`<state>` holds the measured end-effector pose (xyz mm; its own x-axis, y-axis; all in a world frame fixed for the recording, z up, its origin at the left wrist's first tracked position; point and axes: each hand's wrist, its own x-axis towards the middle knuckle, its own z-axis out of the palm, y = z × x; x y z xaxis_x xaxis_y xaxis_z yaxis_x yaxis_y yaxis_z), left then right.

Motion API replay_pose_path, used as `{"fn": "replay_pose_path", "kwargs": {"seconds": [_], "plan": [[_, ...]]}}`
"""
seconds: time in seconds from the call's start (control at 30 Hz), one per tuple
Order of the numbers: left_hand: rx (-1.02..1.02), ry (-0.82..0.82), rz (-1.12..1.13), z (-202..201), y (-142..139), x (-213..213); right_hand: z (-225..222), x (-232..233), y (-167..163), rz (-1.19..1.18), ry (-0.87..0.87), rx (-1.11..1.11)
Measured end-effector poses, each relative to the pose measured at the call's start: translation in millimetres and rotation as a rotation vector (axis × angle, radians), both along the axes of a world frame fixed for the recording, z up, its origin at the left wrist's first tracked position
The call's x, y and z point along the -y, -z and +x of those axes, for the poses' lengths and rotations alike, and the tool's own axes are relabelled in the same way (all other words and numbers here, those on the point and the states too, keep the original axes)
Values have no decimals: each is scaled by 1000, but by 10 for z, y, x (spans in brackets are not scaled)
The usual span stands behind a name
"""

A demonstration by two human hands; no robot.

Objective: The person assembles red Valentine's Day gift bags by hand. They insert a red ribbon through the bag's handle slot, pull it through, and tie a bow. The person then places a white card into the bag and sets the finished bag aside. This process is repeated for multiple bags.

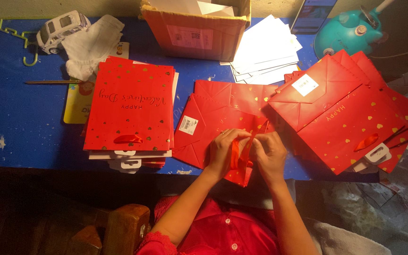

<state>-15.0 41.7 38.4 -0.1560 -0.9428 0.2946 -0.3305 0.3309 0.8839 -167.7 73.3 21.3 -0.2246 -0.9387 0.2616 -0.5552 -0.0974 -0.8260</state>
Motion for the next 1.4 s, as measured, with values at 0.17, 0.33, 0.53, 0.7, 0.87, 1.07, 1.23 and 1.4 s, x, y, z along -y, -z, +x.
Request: {"fn": "replay_pose_path", "kwargs": {"seconds": [0.17, 0.33, 0.53, 0.7, 0.87, 1.07, 1.23, 1.4], "plan": [[29, -2, 13, 5, 39, -13, 65, 6, -20, -27, 12, -50], [5, -32, 7, -13, 90, -12, 112, 15, -53, -41, 20, -78], [-122, -51, 119, -19, 274, -17, 100, 10, -49, -47, 12, -69], [-624, 65, 470, 145, 394, 121, 72, -13, 13, -47, 10, -81], [-347, -316, 41, 475, 108, 225, 55, -26, 75, -53, 19, -103], [393, -305, -332, 448, -349, -27, 70, -15, 54, -46, 21, -89], [404, 187, 62, 323, -351, -237, 64, -26, 23, -39, 5, -60], [347, 215, 69, 180, -230, -370, 48, -29, 49, -71, -15, -74]]}}
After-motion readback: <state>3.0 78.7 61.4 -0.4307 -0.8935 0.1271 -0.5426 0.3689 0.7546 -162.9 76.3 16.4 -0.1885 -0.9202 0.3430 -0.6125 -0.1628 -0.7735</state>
